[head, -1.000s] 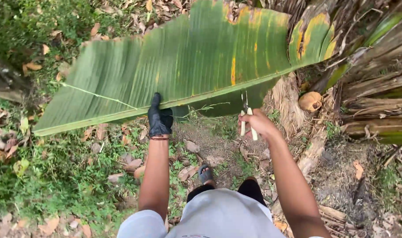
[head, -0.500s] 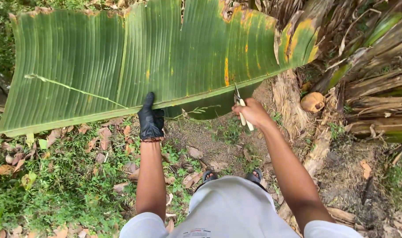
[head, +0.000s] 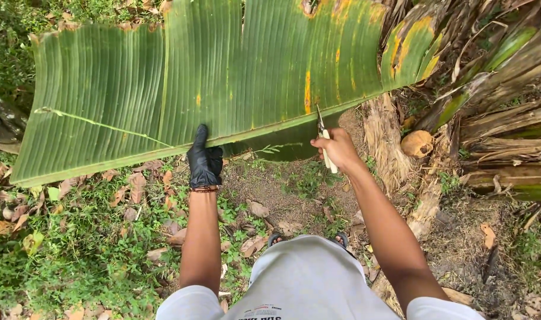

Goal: Cut and trim banana leaves using shears and a knife in an outdoor garden.

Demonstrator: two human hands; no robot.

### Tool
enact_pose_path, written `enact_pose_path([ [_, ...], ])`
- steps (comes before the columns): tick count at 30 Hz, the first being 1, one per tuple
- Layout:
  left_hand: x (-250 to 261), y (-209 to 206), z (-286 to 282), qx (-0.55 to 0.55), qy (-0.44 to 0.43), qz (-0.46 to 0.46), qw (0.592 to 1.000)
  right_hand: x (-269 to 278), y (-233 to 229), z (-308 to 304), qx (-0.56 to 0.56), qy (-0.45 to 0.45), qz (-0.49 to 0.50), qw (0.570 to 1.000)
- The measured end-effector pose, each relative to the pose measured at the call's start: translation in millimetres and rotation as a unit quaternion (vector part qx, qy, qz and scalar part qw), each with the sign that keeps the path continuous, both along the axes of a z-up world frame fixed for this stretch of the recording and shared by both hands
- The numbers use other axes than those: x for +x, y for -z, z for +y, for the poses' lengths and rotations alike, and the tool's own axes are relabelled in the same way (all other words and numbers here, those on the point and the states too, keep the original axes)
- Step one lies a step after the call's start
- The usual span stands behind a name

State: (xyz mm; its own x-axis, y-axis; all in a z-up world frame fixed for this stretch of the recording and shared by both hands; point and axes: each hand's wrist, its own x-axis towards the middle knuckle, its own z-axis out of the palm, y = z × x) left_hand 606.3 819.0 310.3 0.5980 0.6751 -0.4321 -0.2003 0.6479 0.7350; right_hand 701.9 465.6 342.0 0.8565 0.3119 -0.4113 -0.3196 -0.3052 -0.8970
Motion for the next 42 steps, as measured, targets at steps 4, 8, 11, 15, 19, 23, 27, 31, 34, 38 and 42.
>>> enact_pose_path([
  [4,3,0,-5,-0.003,0.011,-0.013,1.000,2,-3,-3,-0.003,0.009,-0.010,1.000],
  [8,4,-3,-12,-0.010,0.011,-0.028,0.999,6,2,-9,-0.008,0.001,-0.020,1.000],
  [11,1,0,-14,-0.016,0.013,-0.038,0.999,4,0,-11,-0.008,-0.005,-0.026,1.000],
  [15,1,12,-10,-0.018,0.020,-0.052,0.998,2,-11,-12,-0.013,-0.009,-0.030,0.999],
  [19,-2,-14,-23,-0.031,-0.019,-0.002,0.999,10,18,-16,0.002,0.002,-0.035,0.999],
  [23,1,9,-11,-0.027,-0.006,-0.034,0.999,18,20,-21,0.087,0.015,-0.037,0.995],
  [27,4,1,-6,0.003,-0.029,-0.039,0.999,22,33,-36,0.174,0.003,-0.008,0.985],
  [31,2,-8,17,0.037,-0.031,-0.023,0.999,21,24,-42,0.116,-0.024,0.011,0.993],
  [34,-10,-25,35,0.024,-0.011,-0.071,0.997,25,16,-41,0.051,-0.119,0.030,0.991],
  [38,-23,-49,61,0.074,0.006,-0.082,0.994,37,-5,-28,0.050,-0.214,0.142,0.965],
  [42,-32,-62,71,0.079,0.026,-0.112,0.990,45,33,-3,0.171,-0.254,0.231,0.923],
])
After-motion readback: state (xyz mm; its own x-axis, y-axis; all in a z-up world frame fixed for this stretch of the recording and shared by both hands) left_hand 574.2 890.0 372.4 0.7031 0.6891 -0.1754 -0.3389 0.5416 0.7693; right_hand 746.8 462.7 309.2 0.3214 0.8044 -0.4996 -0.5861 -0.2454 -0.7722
